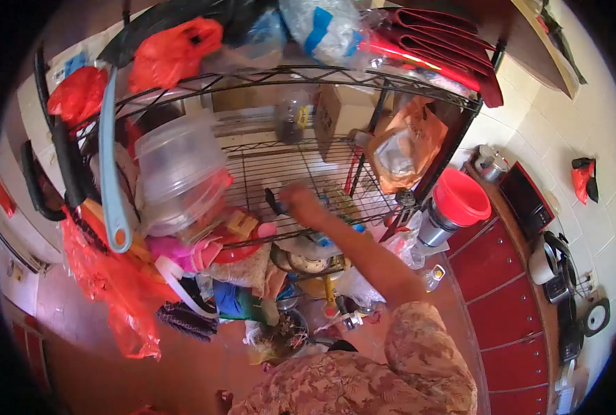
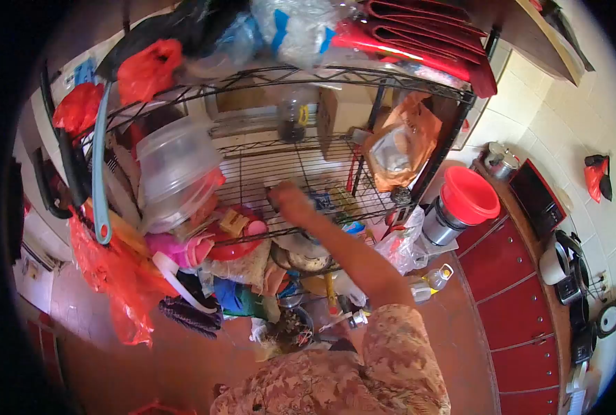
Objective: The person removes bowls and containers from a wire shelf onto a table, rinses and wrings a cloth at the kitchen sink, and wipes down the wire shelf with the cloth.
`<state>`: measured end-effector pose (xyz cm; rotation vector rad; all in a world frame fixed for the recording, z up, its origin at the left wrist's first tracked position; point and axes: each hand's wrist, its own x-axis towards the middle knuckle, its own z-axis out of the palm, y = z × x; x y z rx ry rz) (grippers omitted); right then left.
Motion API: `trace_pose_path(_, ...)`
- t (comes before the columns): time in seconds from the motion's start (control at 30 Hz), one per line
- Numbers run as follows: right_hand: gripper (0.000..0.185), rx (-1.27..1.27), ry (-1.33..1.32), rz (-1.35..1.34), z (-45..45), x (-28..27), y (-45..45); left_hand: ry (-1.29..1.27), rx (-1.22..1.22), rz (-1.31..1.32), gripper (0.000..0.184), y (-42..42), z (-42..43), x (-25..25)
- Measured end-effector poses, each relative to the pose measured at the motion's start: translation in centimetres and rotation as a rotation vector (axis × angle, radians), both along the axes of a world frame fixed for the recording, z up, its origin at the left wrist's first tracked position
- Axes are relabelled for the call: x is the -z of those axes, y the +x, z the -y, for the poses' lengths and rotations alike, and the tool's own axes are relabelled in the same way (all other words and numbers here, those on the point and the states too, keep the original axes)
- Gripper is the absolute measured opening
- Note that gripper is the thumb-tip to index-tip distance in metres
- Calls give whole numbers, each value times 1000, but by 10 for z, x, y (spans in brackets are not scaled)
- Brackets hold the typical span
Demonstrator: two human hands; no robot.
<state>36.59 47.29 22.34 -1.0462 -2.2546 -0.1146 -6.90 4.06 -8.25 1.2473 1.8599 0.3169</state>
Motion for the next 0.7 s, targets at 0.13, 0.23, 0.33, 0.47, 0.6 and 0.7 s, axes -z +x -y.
trace_pose_path(0.13,34,-74,-71,121,4,-6,-23,185,86,-11,22,34,-42,-44)
trace_pose_path(0.23,35,5,-67,158,17,-18,12,379,181,-18,22,71,-78,-94)
trace_pose_path(0.33,32,190,-52,91,27,-11,73,672,230,27,18,121,-117,-145)
trace_pose_path(0.47,32,438,-67,183,62,-31,138,780,267,93,7,214,-197,-289)
trace_pose_path(0.6,29,486,-46,78,73,-14,165,1100,551,209,11,324,-276,-383)
trace_pose_path(0.7,28,468,-32,0,79,-18,164,1231,706,280,19,428,-328,-425)
